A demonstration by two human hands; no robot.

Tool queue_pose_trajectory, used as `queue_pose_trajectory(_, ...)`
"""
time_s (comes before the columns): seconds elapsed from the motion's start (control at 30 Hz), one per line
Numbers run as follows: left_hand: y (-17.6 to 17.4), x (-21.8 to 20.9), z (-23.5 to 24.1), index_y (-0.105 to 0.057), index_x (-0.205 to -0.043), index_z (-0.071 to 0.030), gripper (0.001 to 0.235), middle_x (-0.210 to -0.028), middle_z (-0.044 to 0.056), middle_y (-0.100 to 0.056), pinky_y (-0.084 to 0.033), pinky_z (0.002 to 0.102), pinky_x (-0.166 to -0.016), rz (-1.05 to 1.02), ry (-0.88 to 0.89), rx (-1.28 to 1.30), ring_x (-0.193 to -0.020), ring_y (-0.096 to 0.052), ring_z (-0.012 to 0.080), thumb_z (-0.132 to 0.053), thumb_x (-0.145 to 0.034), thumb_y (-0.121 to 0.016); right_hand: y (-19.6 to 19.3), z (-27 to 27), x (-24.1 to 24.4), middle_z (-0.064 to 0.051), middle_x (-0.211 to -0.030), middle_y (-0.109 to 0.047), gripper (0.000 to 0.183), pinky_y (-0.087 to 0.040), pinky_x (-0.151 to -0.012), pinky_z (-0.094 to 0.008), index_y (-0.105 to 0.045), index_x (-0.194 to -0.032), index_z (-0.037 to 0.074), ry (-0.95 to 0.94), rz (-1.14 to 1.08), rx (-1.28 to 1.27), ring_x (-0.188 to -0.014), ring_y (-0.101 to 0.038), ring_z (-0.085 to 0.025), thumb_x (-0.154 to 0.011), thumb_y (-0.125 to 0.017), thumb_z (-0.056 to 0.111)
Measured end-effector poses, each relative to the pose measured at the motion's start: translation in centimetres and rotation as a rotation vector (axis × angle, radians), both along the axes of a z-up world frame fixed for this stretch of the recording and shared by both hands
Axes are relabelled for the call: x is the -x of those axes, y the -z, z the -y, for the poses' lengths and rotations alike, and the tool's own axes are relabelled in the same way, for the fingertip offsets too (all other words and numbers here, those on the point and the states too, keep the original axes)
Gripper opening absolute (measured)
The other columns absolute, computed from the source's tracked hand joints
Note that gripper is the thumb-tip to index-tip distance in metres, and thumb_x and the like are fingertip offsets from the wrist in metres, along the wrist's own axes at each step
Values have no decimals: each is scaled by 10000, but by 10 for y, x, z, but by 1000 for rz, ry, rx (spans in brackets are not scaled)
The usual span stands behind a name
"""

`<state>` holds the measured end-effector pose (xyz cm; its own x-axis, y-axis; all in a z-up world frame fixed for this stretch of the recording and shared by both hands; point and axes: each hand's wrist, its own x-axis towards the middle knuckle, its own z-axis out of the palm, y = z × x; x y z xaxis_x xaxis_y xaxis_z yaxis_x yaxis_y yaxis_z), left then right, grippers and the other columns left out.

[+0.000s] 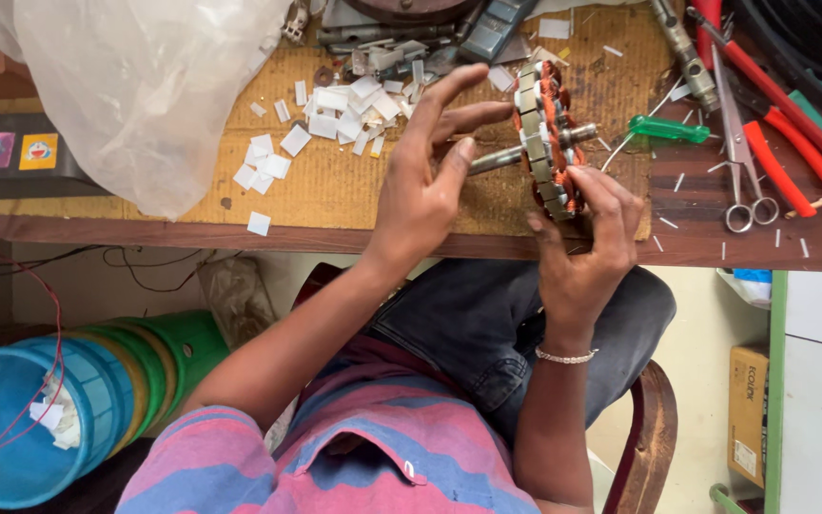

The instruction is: The person inserts small white insulating pieces into the slots of a copper-wound rotor using a green-handled screwdriver and their fingers. They repeatedly pick up insulators from the table, place them into the rotor, and adjust the rotor's position to access different slots.

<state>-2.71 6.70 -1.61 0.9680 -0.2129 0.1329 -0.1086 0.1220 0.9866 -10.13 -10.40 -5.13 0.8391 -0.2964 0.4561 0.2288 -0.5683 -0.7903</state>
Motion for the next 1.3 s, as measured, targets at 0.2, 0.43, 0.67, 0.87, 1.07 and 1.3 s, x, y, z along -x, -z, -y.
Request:
queue_pose_trajectory(0.2,-9,9,-25,-535,-1428,-242,462,-1355,1,-609,-446,352,-1083,652,-63,-510,-1281,-552,188,-104,-1041,-747,-5,11,-5,-94,-1273,-658,451,-577,-1051,-370,-683,-1279,42,-27,-2,104,-1228,-639,-246,-946,-884,271)
queue_pose_trajectory(0.43,-16,-65,-19,-457,-1486,-211,666,-1503,76,-490,-412,470,-1173,1082,339,-650,-1396,-471,322,-188,-920,-808,-53,59,-36,-131,-1214,-740,370,-556,-1005,-382,-719,-1263,20,-271,70,298,-1169,-697,-277,-963,-832,205)
queue_pose_trajectory(0.67,13,-63,-9,-377,-1557,-185,712,-1503,42,-518,-436,432,-1211,851,464,-548,-1374,-507,280,-161,-1001,-821,-30,61,-43,-138,-1356,-664,501,-552,-1139,-385,-633,-1306,37,-314,148,-21,-1298,-651,-255,-951,-827,330)
queue_pose_trajectory(0.87,6,-16,-13,-432,-1546,-182,684,-1499,64,-442,-406,413,-1219,812,61,-637,-1395,-451,291,-111,-977,-806,7,38,-17,-120,-1554,-555,544,-509,-1223,-433,-557,-1358,72,-186,309,-31,-1439,-559,-294,-964,-787,370)
queue_pose_trajectory(1.07,20,37,0,-435,-1554,-180,660,-1584,112,-384,-356,444,-1260,697,-78,-581,-1510,-366,328,-115,-989,-770,13,36,-15,-181,-1639,-435,435,-403,-1295,-509,-593,-1385,104,-150,258,266,-1521,-408,-391,-1041,-801,268)
queue_pose_trajectory(1.3,24,42,6,-411,-1598,-161,675,-1630,96,-370,-331,424,-1244,683,-82,-678,-1565,-343,323,-150,-1014,-748,10,33,-20,-160,-1649,-450,468,-413,-1306,-515,-578,-1403,135,-108,251,261,-1541,-418,-382,-1001,-805,209)
